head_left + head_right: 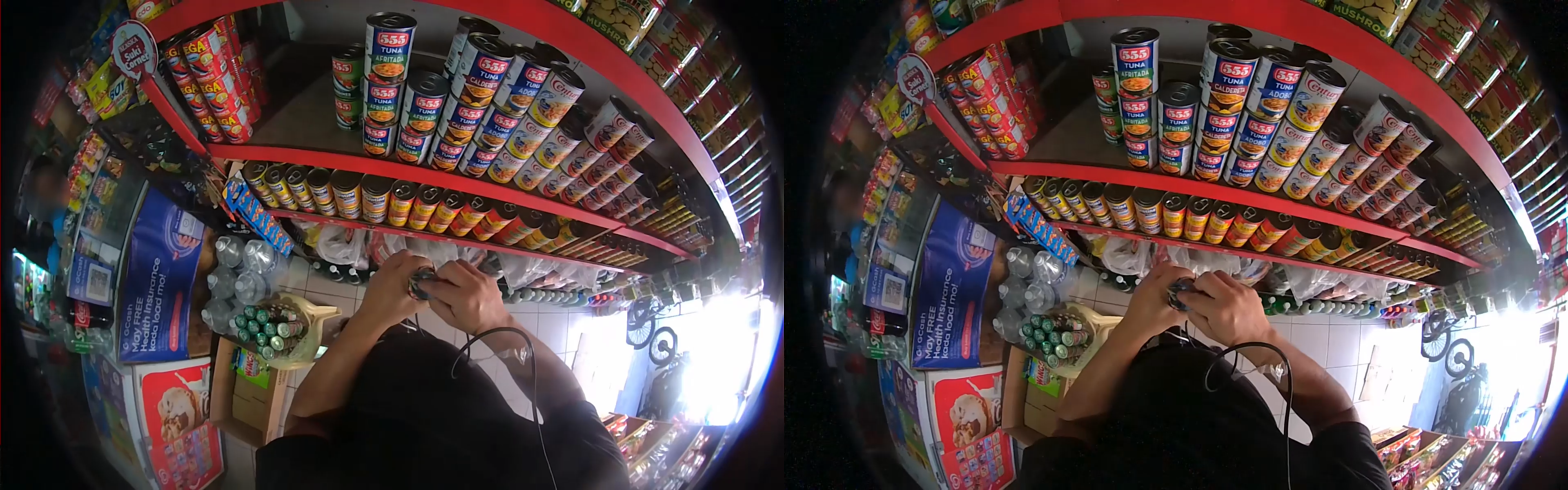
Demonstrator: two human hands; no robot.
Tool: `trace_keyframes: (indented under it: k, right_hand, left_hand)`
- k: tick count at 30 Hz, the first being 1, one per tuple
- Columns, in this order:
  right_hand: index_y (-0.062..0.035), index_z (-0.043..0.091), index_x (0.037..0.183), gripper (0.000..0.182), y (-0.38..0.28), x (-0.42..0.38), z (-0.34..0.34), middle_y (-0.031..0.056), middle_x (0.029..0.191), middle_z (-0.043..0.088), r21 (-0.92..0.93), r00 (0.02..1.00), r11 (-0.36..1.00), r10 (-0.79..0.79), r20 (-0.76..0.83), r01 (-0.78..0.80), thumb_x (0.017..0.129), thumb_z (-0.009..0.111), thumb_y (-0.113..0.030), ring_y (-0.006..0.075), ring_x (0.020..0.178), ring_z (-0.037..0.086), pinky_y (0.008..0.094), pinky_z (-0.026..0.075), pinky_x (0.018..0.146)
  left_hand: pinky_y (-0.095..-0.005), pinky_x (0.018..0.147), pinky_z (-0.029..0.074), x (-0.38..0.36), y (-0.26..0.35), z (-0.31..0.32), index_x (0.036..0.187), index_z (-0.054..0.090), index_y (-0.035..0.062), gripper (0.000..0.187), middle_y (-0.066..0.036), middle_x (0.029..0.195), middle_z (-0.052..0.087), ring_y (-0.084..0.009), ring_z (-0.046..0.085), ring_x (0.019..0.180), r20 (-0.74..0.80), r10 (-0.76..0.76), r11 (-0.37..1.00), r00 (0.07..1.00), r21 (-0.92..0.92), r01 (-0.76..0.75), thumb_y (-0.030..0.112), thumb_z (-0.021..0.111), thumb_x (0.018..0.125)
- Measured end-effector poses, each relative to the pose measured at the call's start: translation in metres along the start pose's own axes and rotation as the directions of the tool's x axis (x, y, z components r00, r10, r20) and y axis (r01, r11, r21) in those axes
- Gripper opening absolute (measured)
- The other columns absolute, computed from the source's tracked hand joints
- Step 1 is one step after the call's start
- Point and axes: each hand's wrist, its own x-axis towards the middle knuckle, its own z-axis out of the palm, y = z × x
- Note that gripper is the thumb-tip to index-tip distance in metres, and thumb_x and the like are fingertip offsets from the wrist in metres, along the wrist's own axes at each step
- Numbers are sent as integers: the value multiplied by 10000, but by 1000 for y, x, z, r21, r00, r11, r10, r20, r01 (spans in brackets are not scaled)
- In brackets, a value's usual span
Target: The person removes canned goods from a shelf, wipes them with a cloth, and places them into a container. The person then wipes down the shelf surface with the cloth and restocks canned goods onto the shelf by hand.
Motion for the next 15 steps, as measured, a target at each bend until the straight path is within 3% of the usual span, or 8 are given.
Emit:
trace_keyframes:
  k: [4,8,11,15]
  right_hand:
    - [-170,750,968,190,0,-2,5,40,933,590,-110,979,973,205,23,-201,779,760,-156,250,889,661,382,586,682]
    - [-166,753,968,186,-4,2,8,40,932,588,-61,968,966,250,-9,-250,782,757,-152,248,900,659,386,587,687]
    - [-154,755,983,204,-9,11,6,39,926,589,63,997,996,65,-39,-63,779,762,-141,246,881,656,380,586,703]
    - [-145,754,998,228,-4,2,1,41,937,597,90,998,995,45,49,-49,771,772,-135,245,872,659,375,585,724]
  left_hand:
    - [-438,775,555,-1,-4,7,1052,657,79,422,-105,941,635,-348,647,923,-117,41,979,992,204,-16,80,798,654]
    - [-425,751,561,1,-22,12,1072,651,92,455,-94,946,627,-332,648,912,-109,123,956,986,278,-89,80,808,645]
    - [-421,750,562,1,-15,10,1079,653,104,465,-89,958,624,-325,648,913,-136,40,983,990,185,-14,85,816,644]
    - [-422,757,560,2,-15,3,1077,658,115,465,-86,971,625,-323,647,929,-132,-2,986,991,166,24,95,826,645]
